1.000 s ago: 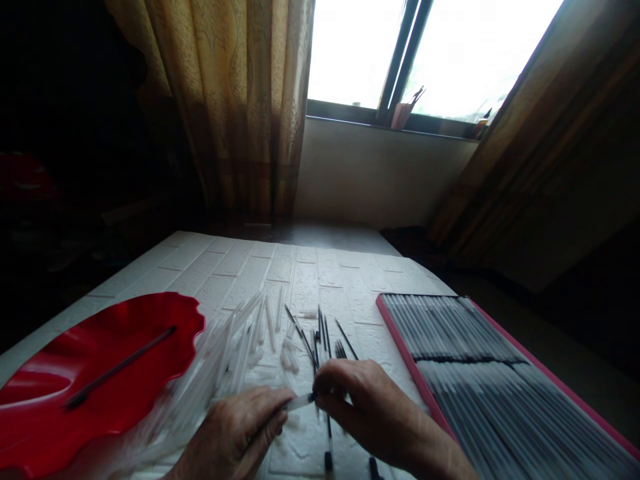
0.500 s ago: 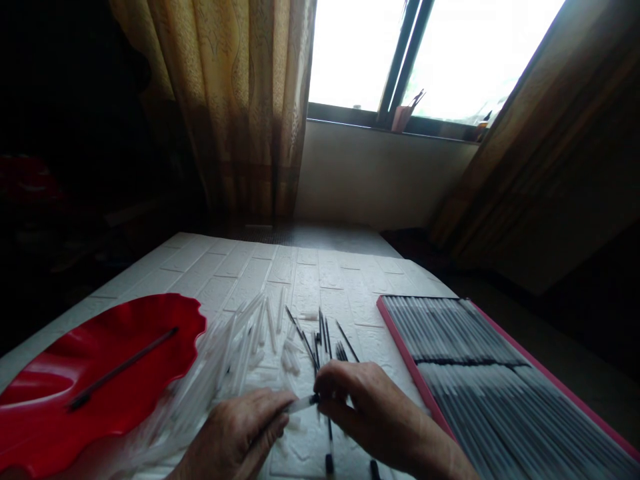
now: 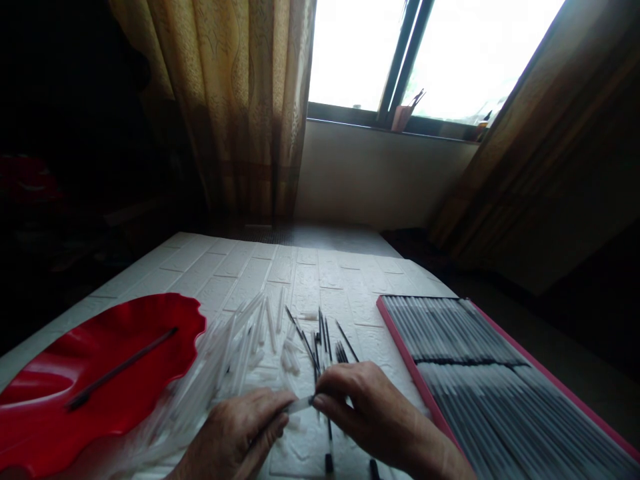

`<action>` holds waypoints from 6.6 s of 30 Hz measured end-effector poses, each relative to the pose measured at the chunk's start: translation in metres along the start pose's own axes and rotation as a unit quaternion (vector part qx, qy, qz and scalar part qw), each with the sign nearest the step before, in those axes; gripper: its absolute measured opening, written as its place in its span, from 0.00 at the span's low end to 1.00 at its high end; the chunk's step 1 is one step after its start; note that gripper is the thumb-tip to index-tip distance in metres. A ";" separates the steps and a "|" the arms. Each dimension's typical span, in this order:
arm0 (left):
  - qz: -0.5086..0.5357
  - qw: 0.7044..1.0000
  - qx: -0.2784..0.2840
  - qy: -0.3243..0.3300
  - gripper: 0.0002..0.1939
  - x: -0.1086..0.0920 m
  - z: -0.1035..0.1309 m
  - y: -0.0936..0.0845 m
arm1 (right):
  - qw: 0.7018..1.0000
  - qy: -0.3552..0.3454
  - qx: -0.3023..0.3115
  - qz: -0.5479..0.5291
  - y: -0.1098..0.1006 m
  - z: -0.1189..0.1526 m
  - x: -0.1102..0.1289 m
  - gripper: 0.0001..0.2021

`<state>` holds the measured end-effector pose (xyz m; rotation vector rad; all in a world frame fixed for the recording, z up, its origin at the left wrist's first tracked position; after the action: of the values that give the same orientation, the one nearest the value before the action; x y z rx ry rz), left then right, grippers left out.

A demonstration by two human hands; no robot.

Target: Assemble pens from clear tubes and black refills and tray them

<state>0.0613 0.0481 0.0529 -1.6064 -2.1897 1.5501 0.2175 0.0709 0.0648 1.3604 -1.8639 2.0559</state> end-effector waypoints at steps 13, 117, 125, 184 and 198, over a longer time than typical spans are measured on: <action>-0.005 1.000 -0.007 0.001 0.14 0.000 0.001 -0.001 | 1.000 0.011 -0.006 -0.017 -0.001 0.000 0.000 0.04; 0.358 0.864 -0.069 -0.348 0.21 0.073 0.011 -0.009 | 0.994 0.019 -0.095 -0.051 -0.036 0.014 -0.019 0.04; 0.458 0.804 -0.048 -0.375 0.21 0.063 0.016 0.007 | 0.999 0.012 0.009 -0.049 0.011 -0.004 0.007 0.06; 0.024 0.993 -0.090 -0.071 0.08 0.013 0.002 -0.022 | 0.989 -0.016 -0.106 -0.099 -0.017 0.004 -0.011 0.07; 0.018 0.995 -0.083 -0.055 0.06 0.011 0.002 -0.018 | 0.926 0.016 -0.180 -0.330 -0.011 0.002 -0.019 0.13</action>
<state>0.0421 0.0554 0.0590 -1.6497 -2.4191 1.5397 0.2361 0.0816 0.0616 1.5460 -1.3910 1.3228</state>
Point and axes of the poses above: each hand's wrist, its own z-axis away from the middle knuckle, its own y-axis out of the palm, x = y × z, the point moved 7 cm from there along -z, towards the middle knuckle, and after that the axes turned 6 degrees about -y, right-handed, at the moved point
